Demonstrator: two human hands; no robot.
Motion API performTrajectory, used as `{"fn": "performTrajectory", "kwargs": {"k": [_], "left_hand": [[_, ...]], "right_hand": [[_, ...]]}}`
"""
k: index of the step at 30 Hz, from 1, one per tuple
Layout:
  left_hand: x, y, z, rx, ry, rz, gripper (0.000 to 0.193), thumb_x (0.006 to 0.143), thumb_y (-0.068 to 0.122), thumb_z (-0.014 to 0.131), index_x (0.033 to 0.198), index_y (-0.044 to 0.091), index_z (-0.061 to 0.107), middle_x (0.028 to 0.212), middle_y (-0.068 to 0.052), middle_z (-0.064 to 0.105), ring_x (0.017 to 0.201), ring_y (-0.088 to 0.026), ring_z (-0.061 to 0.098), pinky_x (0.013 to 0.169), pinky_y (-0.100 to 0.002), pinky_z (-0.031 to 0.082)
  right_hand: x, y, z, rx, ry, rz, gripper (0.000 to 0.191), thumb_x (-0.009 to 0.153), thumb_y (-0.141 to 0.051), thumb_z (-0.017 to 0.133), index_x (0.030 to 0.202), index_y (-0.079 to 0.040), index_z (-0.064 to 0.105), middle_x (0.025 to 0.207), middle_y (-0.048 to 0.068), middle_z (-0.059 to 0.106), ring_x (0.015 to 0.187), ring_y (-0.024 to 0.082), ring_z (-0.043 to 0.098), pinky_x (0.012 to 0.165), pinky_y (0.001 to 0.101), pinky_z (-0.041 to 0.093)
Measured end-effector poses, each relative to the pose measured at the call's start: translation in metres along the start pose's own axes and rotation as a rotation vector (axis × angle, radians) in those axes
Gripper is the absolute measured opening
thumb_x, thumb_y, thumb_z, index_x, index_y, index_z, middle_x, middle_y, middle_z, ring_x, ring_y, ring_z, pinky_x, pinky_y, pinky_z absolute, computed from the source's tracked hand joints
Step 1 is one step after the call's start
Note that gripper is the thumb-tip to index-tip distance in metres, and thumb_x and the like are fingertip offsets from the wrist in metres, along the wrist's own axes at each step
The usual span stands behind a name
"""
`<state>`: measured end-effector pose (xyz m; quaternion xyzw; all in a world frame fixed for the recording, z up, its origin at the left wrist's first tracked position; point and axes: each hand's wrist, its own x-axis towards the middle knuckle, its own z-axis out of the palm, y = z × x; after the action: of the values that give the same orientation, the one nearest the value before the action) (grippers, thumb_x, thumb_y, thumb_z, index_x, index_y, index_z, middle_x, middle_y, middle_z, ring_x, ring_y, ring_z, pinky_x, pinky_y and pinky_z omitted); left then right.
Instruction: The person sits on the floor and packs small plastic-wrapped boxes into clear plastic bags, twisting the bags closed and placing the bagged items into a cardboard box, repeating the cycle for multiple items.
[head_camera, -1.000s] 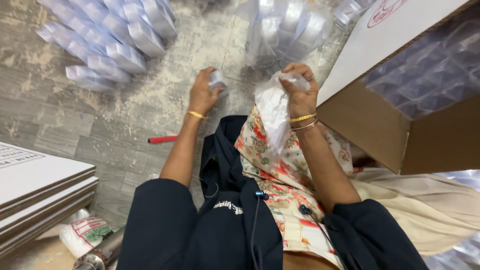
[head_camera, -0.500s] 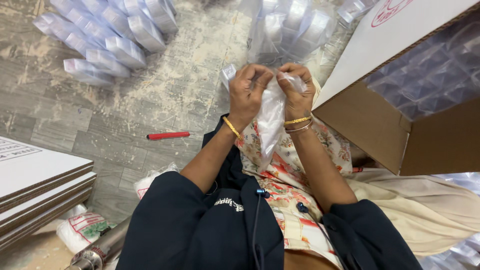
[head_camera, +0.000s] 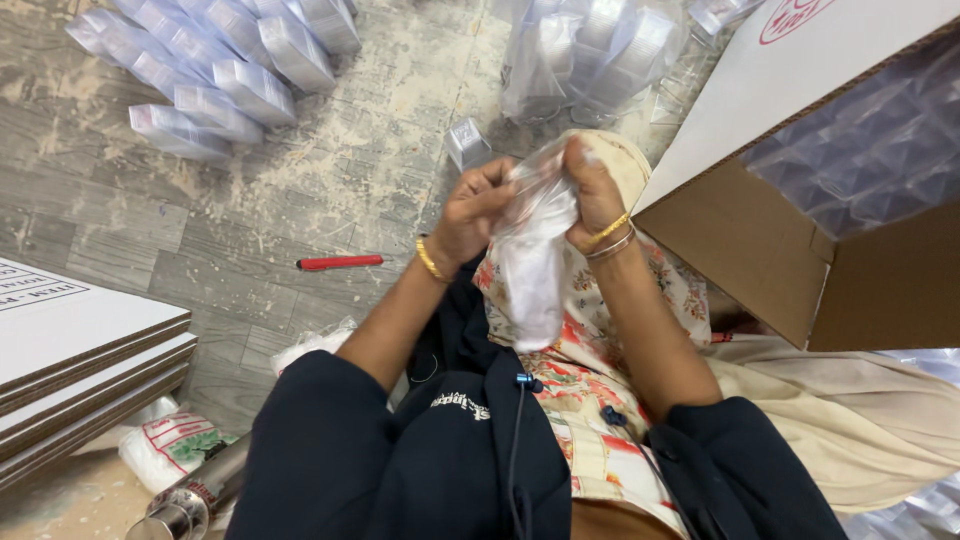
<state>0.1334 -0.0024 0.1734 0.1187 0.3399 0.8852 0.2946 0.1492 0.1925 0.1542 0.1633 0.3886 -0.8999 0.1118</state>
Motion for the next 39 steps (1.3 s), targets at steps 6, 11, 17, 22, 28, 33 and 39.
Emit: {"fn": "performTrajectory", "kwargs": {"k": [6, 11, 17, 22, 28, 33, 39], "left_hand": [[-0.007, -0.004, -0.076, 0.642, 0.456, 0.182, 0.012, 0.090, -0.004, 0.063, 0.096, 0.005, 0.059, 0.073, 0.001, 0.054, 0.061, -0.006, 0.047, 0.053, -0.023, 0.035], [0.055, -0.031, -0.135, 0.471, 0.916, 0.403, 0.026, 0.085, -0.003, 0.065, 0.103, 0.012, 0.056, 0.075, 0.000, 0.060, 0.064, -0.010, 0.056, 0.054, -0.025, 0.046], [0.058, -0.063, -0.168, 0.970, 1.091, -0.051, 0.028, 0.083, 0.002, 0.063, 0.109, 0.009, 0.056, 0.084, -0.007, 0.064, 0.075, -0.024, 0.064, 0.066, -0.036, 0.052], [0.045, -0.041, -0.179, 1.382, 1.004, 0.020, 0.034, 0.083, 0.008, 0.062, 0.116, 0.006, 0.057, 0.089, -0.014, 0.064, 0.084, -0.035, 0.066, 0.076, -0.046, 0.052], [0.031, 0.074, -0.211, 1.628, 1.258, 0.586, 0.071, 0.092, 0.012, 0.072, 0.150, -0.003, 0.034, 0.144, -0.024, 0.049, 0.138, -0.043, 0.044, 0.120, -0.051, 0.033], [0.058, 0.154, -0.247, 1.677, 1.268, 0.389, 0.078, 0.087, 0.025, 0.083, 0.145, -0.004, 0.039, 0.138, -0.025, 0.056, 0.131, -0.043, 0.052, 0.113, -0.048, 0.040], [0.046, 0.127, -0.263, 1.392, 1.009, 0.233, 0.084, 0.082, 0.029, 0.092, 0.144, -0.003, 0.045, 0.136, -0.023, 0.063, 0.126, -0.039, 0.062, 0.109, -0.043, 0.048]], "right_hand": [[0.042, 0.008, -0.025, -0.566, -0.189, -0.144, 0.024, 0.099, -0.018, 0.078, 0.090, -0.007, 0.058, 0.085, 0.000, 0.053, 0.078, 0.012, 0.048, 0.068, 0.0284, 0.042], [0.128, 0.032, 0.014, -1.555, 0.103, -0.513, 0.027, 0.091, -0.030, 0.072, 0.106, -0.008, 0.074, 0.097, 0.019, 0.074, 0.092, 0.039, 0.070, 0.086, 0.0468, 0.055], [0.160, 0.065, 0.015, -1.988, 0.092, 0.070, 0.030, 0.091, -0.030, 0.067, 0.114, -0.012, 0.072, 0.120, 0.019, 0.068, 0.111, 0.040, 0.065, 0.093, 0.0499, 0.053], [0.158, 0.070, 0.012, -2.102, 0.121, -0.041, 0.028, 0.089, -0.014, 0.065, 0.116, -0.009, 0.070, 0.130, 0.020, 0.061, 0.113, 0.039, 0.065, 0.089, 0.0472, 0.055], [0.080, 0.055, -0.009, -1.275, -0.049, -0.471, 0.027, 0.089, -0.005, 0.063, 0.116, -0.003, 0.062, 0.110, 0.014, 0.067, 0.098, 0.025, 0.064, 0.085, 0.0380, 0.053], [0.043, 0.039, -0.026, -0.416, -0.109, -0.219, 0.020, 0.094, -0.001, 0.071, 0.113, -0.004, 0.066, 0.102, 0.003, 0.065, 0.093, 0.010, 0.060, 0.084, 0.0255, 0.048], [0.028, 0.022, -0.029, -0.350, -0.104, -0.382, 0.013, 0.102, -0.010, 0.070, 0.112, -0.002, 0.069, 0.101, 0.004, 0.068, 0.093, 0.012, 0.060, 0.089, 0.0252, 0.049]]}}
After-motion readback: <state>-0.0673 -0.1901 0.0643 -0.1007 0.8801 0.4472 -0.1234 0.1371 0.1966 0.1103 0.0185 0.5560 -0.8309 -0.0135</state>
